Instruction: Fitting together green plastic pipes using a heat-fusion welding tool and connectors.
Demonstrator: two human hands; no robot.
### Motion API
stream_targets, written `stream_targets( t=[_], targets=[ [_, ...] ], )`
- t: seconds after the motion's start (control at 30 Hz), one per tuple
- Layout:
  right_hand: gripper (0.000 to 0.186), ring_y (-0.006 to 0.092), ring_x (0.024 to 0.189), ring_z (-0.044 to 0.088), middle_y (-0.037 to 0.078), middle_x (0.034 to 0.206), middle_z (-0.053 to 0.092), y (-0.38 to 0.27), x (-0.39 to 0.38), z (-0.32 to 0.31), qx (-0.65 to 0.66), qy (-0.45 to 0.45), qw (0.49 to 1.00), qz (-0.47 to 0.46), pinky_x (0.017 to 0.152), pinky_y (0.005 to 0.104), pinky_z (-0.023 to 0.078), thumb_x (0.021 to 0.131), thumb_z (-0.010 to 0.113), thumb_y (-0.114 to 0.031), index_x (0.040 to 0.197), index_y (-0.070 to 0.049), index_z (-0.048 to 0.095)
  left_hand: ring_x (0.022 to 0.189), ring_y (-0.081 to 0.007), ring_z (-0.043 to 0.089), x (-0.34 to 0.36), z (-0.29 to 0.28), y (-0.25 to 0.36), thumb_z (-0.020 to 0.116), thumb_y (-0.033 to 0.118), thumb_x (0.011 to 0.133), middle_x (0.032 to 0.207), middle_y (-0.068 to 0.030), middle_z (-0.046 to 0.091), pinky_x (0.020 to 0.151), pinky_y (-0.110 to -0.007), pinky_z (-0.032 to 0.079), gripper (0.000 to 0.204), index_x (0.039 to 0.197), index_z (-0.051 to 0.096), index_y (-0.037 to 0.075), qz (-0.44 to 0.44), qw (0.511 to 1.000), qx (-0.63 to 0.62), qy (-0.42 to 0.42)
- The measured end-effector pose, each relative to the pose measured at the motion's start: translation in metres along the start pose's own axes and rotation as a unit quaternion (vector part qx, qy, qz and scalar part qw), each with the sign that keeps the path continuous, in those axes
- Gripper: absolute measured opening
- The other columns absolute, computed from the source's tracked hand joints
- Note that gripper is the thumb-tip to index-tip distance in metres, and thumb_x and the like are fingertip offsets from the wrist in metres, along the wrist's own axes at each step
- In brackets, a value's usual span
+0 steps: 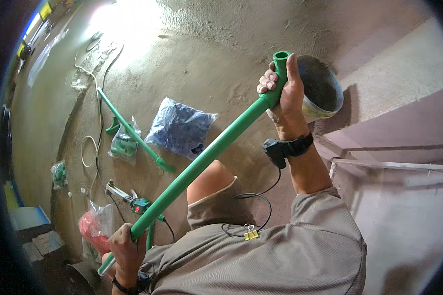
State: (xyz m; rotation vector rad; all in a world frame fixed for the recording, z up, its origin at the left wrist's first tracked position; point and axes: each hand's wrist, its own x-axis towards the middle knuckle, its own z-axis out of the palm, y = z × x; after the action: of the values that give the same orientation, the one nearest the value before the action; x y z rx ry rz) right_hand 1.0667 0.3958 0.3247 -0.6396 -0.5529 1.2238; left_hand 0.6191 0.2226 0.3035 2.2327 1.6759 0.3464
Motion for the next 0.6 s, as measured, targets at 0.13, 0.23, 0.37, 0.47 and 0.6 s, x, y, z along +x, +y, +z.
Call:
stream_targets(
  t=[0.13,0.23,0.37,0.47,0.6],
  targets=[
    [0.051,0.0109,0.059,0.054,-0.001,0.065,0.05,0.025,0.004,-0.011,0.002,0.002,0.999,0.04,0.057,0.0245,0.047,0.094,0.053,-0.058,0.091,-0.008,0.054,0.059,-0.0369,0.057,-0.005,-0.001,-0.002,0.073,0.027,0.08,0.066,-0.0149,0.053,0.052,-0.046,0.042,0.03,0.081,0.053,0.005,-0.014,1.0,0.014,-0.007],
    [0.054,0.0166,0.067,0.059,0.005,0.073,0.057,0.049,0.003,-0.016,-0.115,-0.039,0.988,0.095,0.058,0.0252,0.049,0.093,0.054,-0.06,0.092,-0.006,0.054,0.059,-0.0357,0.056,-0.012,0.003,-0.024,0.074,0.028,0.078,0.067,-0.0146,0.053,0.051,-0.044,0.042,0.031,0.082,0.054,0.005,-0.008,1.0,0.01,-0.002],
    [0.073,0.0264,0.077,0.064,0.02,0.1,0.062,0.067,0.009,-0.094,-0.164,-0.278,0.908,0.268,0.063,0.0405,0.057,0.082,0.061,-0.069,0.108,0.0,0.058,0.069,-0.035,0.059,0.02,-0.011,-0.074,0.077,0.029,0.075,0.074,-0.0149,0.056,0.061,-0.044,0.046,0.034,0.087,0.059,0.004,0.006,0.998,0.059,-0.013],
    [0.091,0.0289,0.078,0.065,0.024,0.103,0.061,0.121,0.02,-0.104,-0.137,-0.399,0.824,0.378,0.065,0.0453,0.057,0.072,0.064,-0.076,0.114,0.005,0.057,0.078,-0.0357,0.06,0.015,-0.039,-0.093,0.079,0.028,0.073,0.081,-0.0155,0.06,0.071,-0.045,0.046,0.035,0.092,0.062,0.004,-0.04,0.988,0.149,0.001],
    [0.114,0.0305,0.079,0.065,0.026,0.108,0.058,0.179,0.029,-0.093,-0.04,-0.387,0.808,0.442,0.065,0.0442,0.057,0.063,0.063,-0.085,0.119,0.014,0.05,0.083,-0.0357,0.061,0.008,-0.079,-0.112,0.079,0.029,0.073,0.087,-0.0155,0.063,0.072,-0.045,0.046,0.037,0.096,0.064,0.004,-0.068,0.978,0.195,0.025]
  ],
)
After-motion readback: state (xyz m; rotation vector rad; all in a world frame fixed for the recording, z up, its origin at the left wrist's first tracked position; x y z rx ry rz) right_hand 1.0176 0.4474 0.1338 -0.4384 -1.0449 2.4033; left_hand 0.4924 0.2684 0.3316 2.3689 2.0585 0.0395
